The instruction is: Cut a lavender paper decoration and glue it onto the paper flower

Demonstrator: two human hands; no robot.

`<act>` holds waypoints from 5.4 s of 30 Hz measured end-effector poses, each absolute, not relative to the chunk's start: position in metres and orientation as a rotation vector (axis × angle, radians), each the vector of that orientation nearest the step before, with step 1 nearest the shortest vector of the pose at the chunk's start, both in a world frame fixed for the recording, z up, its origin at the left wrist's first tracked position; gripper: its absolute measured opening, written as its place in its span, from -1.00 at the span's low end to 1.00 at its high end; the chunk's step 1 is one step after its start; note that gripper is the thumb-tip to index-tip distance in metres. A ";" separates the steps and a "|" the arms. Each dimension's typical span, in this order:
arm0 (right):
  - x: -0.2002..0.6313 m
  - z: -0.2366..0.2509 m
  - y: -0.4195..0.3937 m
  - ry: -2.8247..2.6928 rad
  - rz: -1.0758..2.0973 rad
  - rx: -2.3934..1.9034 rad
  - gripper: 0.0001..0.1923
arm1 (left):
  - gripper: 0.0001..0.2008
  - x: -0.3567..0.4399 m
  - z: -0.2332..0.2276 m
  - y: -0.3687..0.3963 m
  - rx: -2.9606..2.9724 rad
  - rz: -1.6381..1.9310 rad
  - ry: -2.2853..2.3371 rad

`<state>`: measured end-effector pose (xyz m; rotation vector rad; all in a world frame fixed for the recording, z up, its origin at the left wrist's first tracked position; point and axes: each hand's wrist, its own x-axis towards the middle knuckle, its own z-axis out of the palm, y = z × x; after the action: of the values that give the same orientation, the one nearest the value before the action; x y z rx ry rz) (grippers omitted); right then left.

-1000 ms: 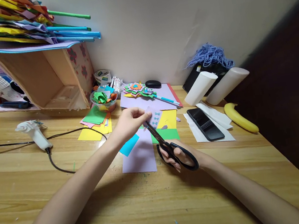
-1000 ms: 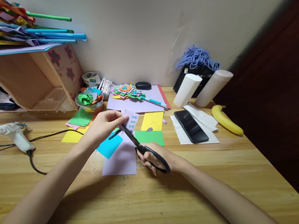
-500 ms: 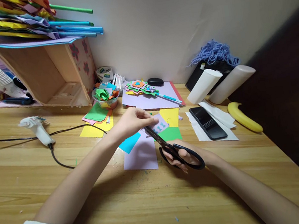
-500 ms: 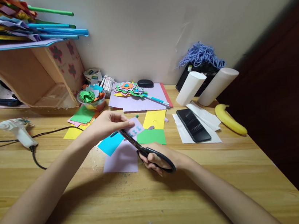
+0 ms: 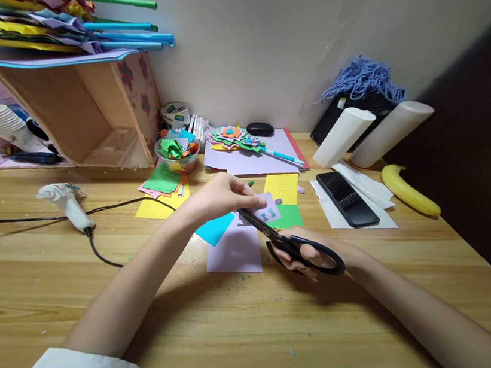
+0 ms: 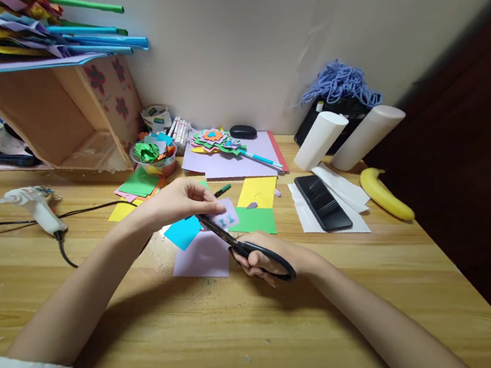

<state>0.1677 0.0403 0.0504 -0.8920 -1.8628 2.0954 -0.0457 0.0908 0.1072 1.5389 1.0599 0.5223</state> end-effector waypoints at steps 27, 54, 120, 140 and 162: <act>0.171 0.035 0.044 -1.630 2.119 -0.746 -0.26 | -0.77 -0.045 0.115 0.095 1.342 0.955 1.088; 0.167 0.034 0.044 -1.596 2.117 -0.659 -0.24 | -0.79 -0.036 0.118 0.088 1.208 1.069 1.124; 0.176 0.007 0.033 -1.198 2.007 -0.585 -0.30 | -0.67 -0.017 0.098 0.072 1.530 0.843 1.109; 0.169 0.008 0.014 -1.234 1.937 -0.826 -0.30 | -0.80 -0.010 0.097 0.070 1.271 0.875 1.118; 0.170 0.018 0.014 -1.290 1.941 -0.887 -0.34 | -0.84 -0.014 0.096 0.074 1.383 0.834 1.191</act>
<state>0.1697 0.0136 0.0180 -0.8867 -1.2898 1.9414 -0.0139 0.0744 0.0960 1.3831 1.1908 0.8335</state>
